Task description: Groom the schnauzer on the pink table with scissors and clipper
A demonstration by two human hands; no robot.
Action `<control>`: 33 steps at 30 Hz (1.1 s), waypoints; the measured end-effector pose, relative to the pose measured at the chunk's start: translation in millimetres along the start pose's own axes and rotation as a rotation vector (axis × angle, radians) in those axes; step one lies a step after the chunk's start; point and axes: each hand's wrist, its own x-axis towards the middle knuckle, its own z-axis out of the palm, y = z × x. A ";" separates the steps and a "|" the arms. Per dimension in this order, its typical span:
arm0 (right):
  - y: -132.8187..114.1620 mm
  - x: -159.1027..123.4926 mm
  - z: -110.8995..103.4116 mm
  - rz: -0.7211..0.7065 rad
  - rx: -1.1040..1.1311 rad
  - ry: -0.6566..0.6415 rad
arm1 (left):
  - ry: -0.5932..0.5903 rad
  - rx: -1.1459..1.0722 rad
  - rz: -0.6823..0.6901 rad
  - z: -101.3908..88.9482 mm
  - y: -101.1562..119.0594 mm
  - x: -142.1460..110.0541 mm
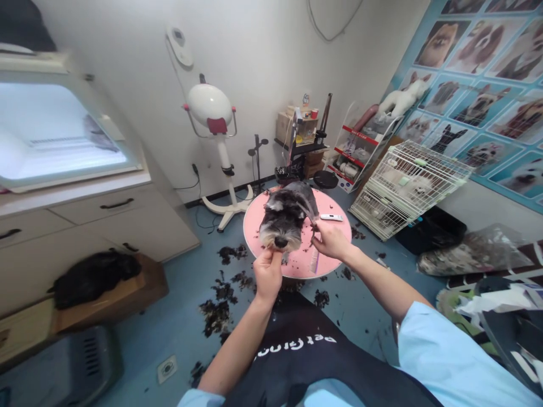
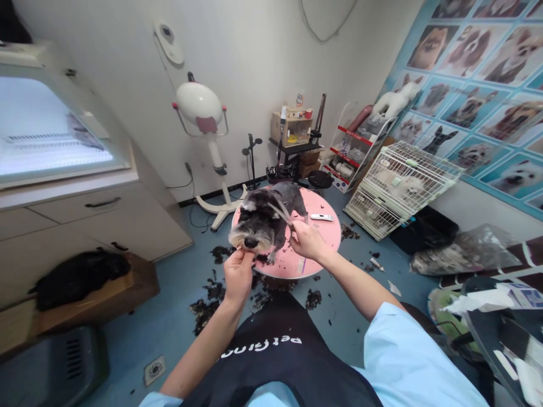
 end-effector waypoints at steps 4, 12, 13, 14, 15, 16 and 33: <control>-0.9 0.5 -10.8 0.025 -0.126 -0.058 | 0.003 0.017 0.009 0.3 -0.4 0.9; -2.4 4.4 -15.6 0.042 -0.143 -0.083 | 0.011 0.079 0.021 -0.1 10.4 -2.6; -2.3 3.9 -15.6 0.044 -0.142 -0.086 | 0.011 0.086 0.029 -0.5 11.7 -3.3; -2.3 3.2 -15.7 0.033 -0.133 -0.087 | 0.006 0.090 0.035 -1.0 12.6 -3.7; -2.2 2.4 -15.9 0.015 -0.121 -0.084 | 0.001 0.090 0.038 -1.4 13.3 -4.1; -2.0 1.4 -16.2 -0.001 -0.111 -0.077 | -0.003 0.088 0.038 -1.8 13.6 -4.2; -7.4 -5.4 -42.1 -0.010 0.177 -0.248 | 0.027 0.093 0.057 -4.1 13.4 -5.8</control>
